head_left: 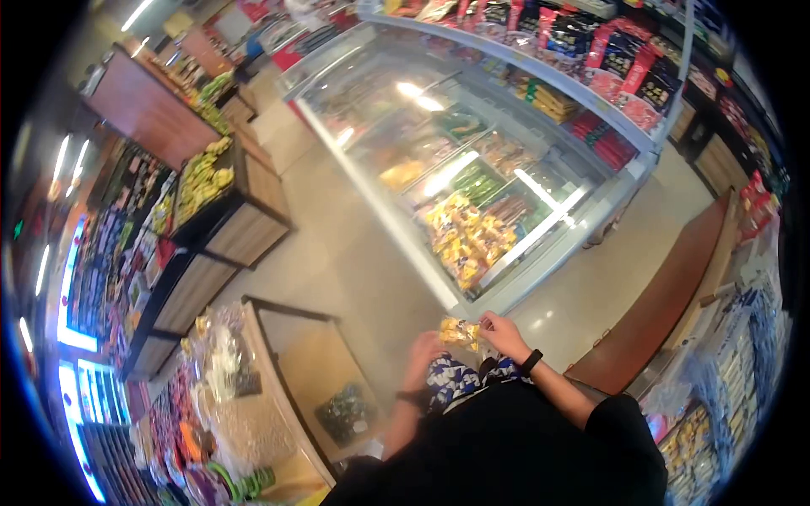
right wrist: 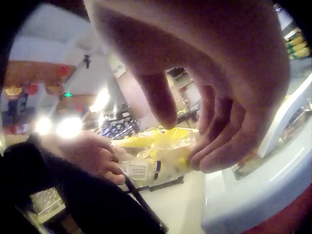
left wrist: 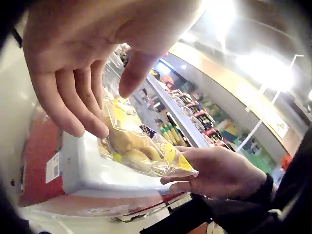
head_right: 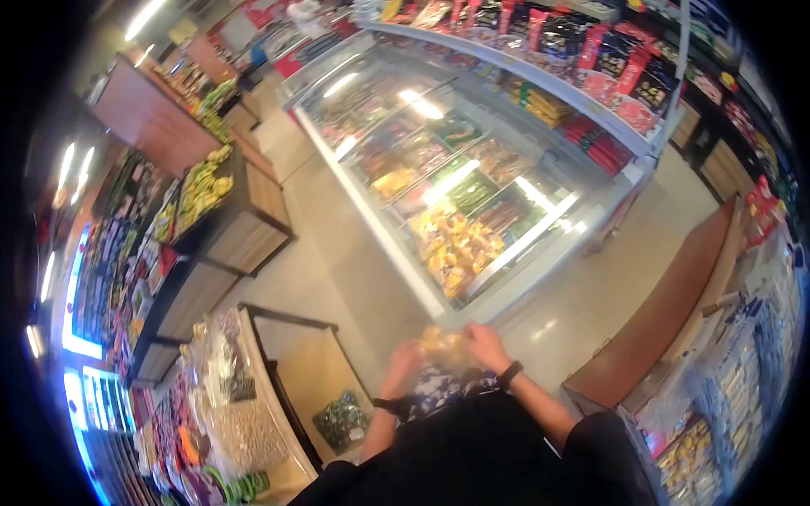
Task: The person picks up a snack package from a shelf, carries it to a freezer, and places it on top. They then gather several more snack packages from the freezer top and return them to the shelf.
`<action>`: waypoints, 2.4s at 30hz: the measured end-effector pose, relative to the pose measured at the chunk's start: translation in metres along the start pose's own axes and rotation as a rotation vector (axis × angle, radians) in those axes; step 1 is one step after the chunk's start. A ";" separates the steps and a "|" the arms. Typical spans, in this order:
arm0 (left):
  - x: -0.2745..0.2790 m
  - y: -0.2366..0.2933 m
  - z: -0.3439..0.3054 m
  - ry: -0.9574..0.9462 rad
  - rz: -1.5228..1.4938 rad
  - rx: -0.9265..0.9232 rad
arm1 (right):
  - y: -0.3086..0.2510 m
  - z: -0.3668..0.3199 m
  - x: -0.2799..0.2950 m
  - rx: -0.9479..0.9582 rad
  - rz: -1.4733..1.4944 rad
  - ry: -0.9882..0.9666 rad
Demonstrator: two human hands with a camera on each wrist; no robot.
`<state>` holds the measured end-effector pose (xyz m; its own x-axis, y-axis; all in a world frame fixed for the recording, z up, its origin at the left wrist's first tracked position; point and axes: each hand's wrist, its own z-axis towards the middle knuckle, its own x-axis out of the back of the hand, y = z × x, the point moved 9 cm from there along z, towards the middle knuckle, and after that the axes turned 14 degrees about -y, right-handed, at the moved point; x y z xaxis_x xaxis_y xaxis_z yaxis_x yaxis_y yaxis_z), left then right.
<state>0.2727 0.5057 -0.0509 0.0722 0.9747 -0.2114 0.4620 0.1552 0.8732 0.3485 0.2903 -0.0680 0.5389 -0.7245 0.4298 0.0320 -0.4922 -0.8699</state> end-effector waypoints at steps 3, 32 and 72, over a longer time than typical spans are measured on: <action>-0.003 0.021 0.055 -0.144 -0.015 0.050 | -0.005 0.006 0.031 -0.045 0.121 0.161; -0.009 0.083 0.304 -0.891 1.050 -0.391 | 0.016 -0.002 -0.011 -0.488 0.433 1.134; -0.584 -0.308 -0.156 -1.779 0.832 -0.171 | 0.104 -0.603 -0.098 -0.980 0.104 1.497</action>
<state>-0.0499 -0.0859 -0.1278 0.8918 -0.4184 0.1721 -0.2160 -0.0595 0.9746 -0.2090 0.0188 -0.0548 -0.6564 -0.2700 0.7044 -0.7099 -0.0947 -0.6979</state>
